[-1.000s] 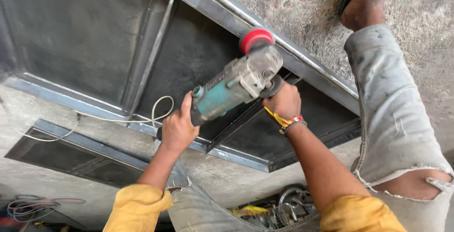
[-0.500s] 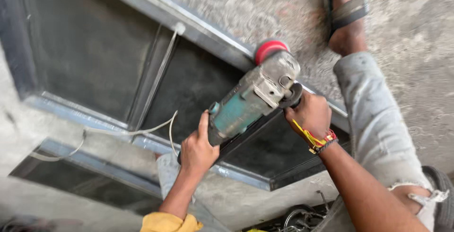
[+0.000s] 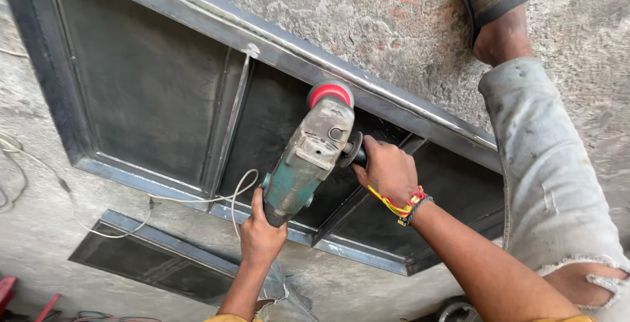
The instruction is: The person uses an angle grinder with a red disc to grind the edges and seams of a large rectangular metal frame lying on a concrete floor. After finishing, the person sets the grinder down and another person lifts the frame.
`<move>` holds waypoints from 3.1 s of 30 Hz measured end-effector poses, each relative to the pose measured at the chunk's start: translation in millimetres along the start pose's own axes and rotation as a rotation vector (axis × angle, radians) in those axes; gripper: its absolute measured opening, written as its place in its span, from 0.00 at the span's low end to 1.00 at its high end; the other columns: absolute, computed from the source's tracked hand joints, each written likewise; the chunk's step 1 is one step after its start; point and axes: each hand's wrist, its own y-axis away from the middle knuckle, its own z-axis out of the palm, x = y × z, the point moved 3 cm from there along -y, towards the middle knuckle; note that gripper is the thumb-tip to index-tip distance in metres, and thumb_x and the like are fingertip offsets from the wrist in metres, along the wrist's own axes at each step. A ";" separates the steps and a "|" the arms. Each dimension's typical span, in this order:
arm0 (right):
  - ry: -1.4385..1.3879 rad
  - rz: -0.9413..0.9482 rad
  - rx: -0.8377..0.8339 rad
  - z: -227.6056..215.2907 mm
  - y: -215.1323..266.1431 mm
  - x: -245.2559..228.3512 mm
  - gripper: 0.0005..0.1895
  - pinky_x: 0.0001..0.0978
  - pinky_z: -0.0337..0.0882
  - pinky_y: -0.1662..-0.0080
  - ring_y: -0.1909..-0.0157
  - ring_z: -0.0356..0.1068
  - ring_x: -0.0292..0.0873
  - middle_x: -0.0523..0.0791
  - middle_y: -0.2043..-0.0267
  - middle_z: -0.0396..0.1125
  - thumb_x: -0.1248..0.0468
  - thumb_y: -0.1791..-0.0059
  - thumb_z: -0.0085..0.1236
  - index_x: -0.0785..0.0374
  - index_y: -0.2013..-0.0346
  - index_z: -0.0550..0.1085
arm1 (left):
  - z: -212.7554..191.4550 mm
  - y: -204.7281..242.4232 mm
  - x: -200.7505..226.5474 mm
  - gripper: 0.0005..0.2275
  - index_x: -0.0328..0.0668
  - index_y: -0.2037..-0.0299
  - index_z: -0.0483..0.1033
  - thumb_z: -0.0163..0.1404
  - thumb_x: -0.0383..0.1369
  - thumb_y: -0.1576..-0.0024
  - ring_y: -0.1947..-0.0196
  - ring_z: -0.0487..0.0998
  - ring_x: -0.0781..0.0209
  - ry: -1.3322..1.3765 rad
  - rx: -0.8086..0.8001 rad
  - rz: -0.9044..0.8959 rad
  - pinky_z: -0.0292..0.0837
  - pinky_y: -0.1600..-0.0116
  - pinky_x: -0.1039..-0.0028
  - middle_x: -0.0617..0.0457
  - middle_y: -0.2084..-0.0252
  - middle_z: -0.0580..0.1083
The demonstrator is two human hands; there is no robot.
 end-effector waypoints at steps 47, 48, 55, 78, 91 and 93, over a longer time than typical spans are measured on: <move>-0.078 0.014 -0.025 12.3 -14.0 -1.0 0.21 0.56 0.74 0.56 0.57 0.74 0.65 0.57 0.62 0.74 0.59 0.59 0.66 0.59 0.54 0.73 | -27.9 -18.2 -0.4 0.42 0.45 0.29 0.52 0.62 0.28 0.54 0.61 0.80 0.27 -0.099 -0.099 -0.021 0.75 0.55 0.45 0.29 0.66 0.79; -0.090 0.049 -0.027 10.0 -9.6 4.8 0.20 0.56 0.74 0.56 0.57 0.74 0.65 0.57 0.62 0.74 0.60 0.59 0.66 0.58 0.54 0.73 | -21.5 -16.5 1.4 0.42 0.45 0.28 0.52 0.62 0.29 0.53 0.62 0.80 0.27 -0.111 -0.134 -0.023 0.75 0.54 0.45 0.30 0.67 0.79; -0.041 -0.081 0.022 12.4 -38.4 -22.7 0.21 0.57 0.74 0.58 0.59 0.74 0.65 0.57 0.63 0.74 0.59 0.59 0.67 0.60 0.54 0.72 | -32.9 -28.6 -9.4 0.42 0.42 0.30 0.53 0.63 0.29 0.56 0.62 0.81 0.29 -0.034 0.022 -0.028 0.78 0.58 0.48 0.29 0.66 0.78; -0.009 0.076 0.099 -8.2 -15.1 23.3 0.23 0.55 0.74 0.57 0.60 0.75 0.63 0.55 0.66 0.75 0.59 0.60 0.66 0.54 0.51 0.74 | -5.7 -40.3 30.7 0.43 0.45 0.29 0.54 0.64 0.29 0.57 0.64 0.81 0.30 0.016 -0.073 0.009 0.78 0.59 0.49 0.32 0.67 0.79; -0.044 0.015 0.147 -1.2 -20.6 -4.5 0.18 0.55 0.73 0.59 0.60 0.74 0.61 0.52 0.63 0.74 0.60 0.59 0.65 0.56 0.56 0.72 | -4.2 -40.6 0.1 0.41 0.40 0.30 0.56 0.64 0.30 0.56 0.60 0.80 0.29 0.017 0.068 0.097 0.77 0.57 0.47 0.30 0.62 0.78; -0.087 0.061 0.146 6.6 -6.3 7.6 0.22 0.55 0.73 0.60 0.60 0.74 0.61 0.52 0.63 0.74 0.62 0.62 0.65 0.54 0.55 0.72 | 5.8 -30.6 -1.0 0.41 0.42 0.30 0.56 0.64 0.30 0.56 0.61 0.80 0.28 0.016 0.034 0.097 0.77 0.58 0.47 0.30 0.61 0.79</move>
